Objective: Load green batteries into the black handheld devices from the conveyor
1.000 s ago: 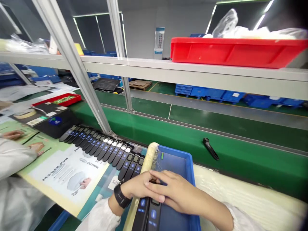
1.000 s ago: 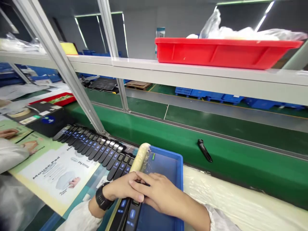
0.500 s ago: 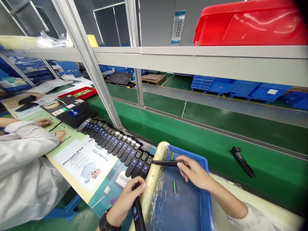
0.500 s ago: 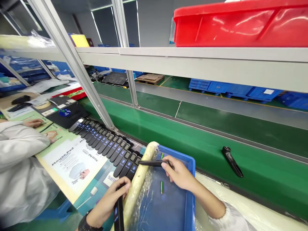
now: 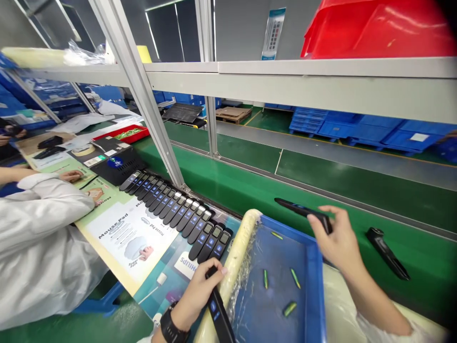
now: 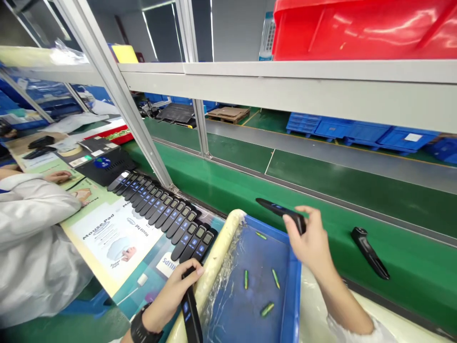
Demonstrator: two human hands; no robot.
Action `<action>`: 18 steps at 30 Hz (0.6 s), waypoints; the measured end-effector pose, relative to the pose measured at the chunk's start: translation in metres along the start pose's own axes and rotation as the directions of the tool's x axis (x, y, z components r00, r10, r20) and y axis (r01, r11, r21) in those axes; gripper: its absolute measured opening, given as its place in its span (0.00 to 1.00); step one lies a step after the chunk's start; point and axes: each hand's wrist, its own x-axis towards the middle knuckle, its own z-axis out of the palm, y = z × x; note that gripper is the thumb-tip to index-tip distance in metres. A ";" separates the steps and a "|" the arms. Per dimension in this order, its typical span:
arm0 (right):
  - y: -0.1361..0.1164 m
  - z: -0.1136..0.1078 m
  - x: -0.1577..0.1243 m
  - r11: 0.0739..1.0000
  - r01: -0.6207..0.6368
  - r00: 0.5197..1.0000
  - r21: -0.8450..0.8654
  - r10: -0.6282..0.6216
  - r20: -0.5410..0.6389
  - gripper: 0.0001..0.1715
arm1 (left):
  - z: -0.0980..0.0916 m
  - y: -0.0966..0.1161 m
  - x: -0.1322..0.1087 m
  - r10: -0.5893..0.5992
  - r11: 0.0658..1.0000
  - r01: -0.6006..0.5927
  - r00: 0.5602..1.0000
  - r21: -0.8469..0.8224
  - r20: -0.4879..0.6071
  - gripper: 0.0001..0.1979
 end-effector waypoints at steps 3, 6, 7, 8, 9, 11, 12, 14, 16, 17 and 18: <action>0.020 0.000 0.055 0.966 -0.245 0.969 -0.087 0.246 -0.001 0.31 | -0.002 -0.004 0.004 0.016 1.000 -0.016 1.000 0.003 0.009 0.26; 0.040 0.015 0.090 0.903 -0.363 0.923 -0.230 0.382 0.044 0.28 | -0.004 -0.006 0.009 0.060 0.998 -0.060 0.998 -0.018 0.014 0.27; 0.044 0.020 0.094 0.888 -0.373 0.917 -0.268 0.397 0.040 0.28 | -0.003 -0.005 0.011 0.075 0.996 -0.075 0.997 -0.040 0.008 0.27; 0.046 0.024 0.094 0.875 -0.376 0.914 -0.303 0.404 0.031 0.30 | -0.002 -0.003 0.012 0.086 0.994 -0.086 0.996 -0.073 -0.005 0.27; 0.044 0.027 0.091 0.869 -0.366 0.917 -0.333 0.397 0.028 0.33 | 0.001 0.000 0.013 0.091 0.989 -0.094 0.995 -0.117 -0.030 0.27; 0.033 0.030 0.074 0.883 -0.297 0.941 -0.363 0.335 0.043 0.40 | 0.011 0.010 0.018 0.085 0.966 -0.112 0.989 -0.231 -0.124 0.28; 0.024 0.030 0.060 0.908 -0.221 0.963 -0.355 0.262 0.069 0.42 | 0.017 0.016 0.021 0.067 0.946 -0.122 0.980 -0.302 -0.186 0.28; 0.000 0.027 0.024 0.964 0.019 0.986 -0.266 0.026 0.163 0.41 | 0.032 0.029 0.031 -0.008 0.875 -0.132 0.958 -0.467 -0.286 0.28; -0.024 0.023 -0.020 0.957 0.282 0.924 -0.061 -0.254 0.287 0.33 | 0.046 0.041 0.040 -0.080 0.769 -0.154 0.940 -0.620 -0.333 0.28; -0.036 0.022 -0.044 0.952 0.305 0.885 0.033 -0.296 0.361 0.26 | 0.053 0.046 0.044 -0.099 0.719 -0.172 0.933 -0.673 -0.345 0.28; -0.047 0.022 -0.066 0.956 0.268 0.854 0.120 -0.293 0.429 0.21 | 0.060 0.050 0.046 -0.104 0.685 -0.198 0.926 -0.701 -0.363 0.28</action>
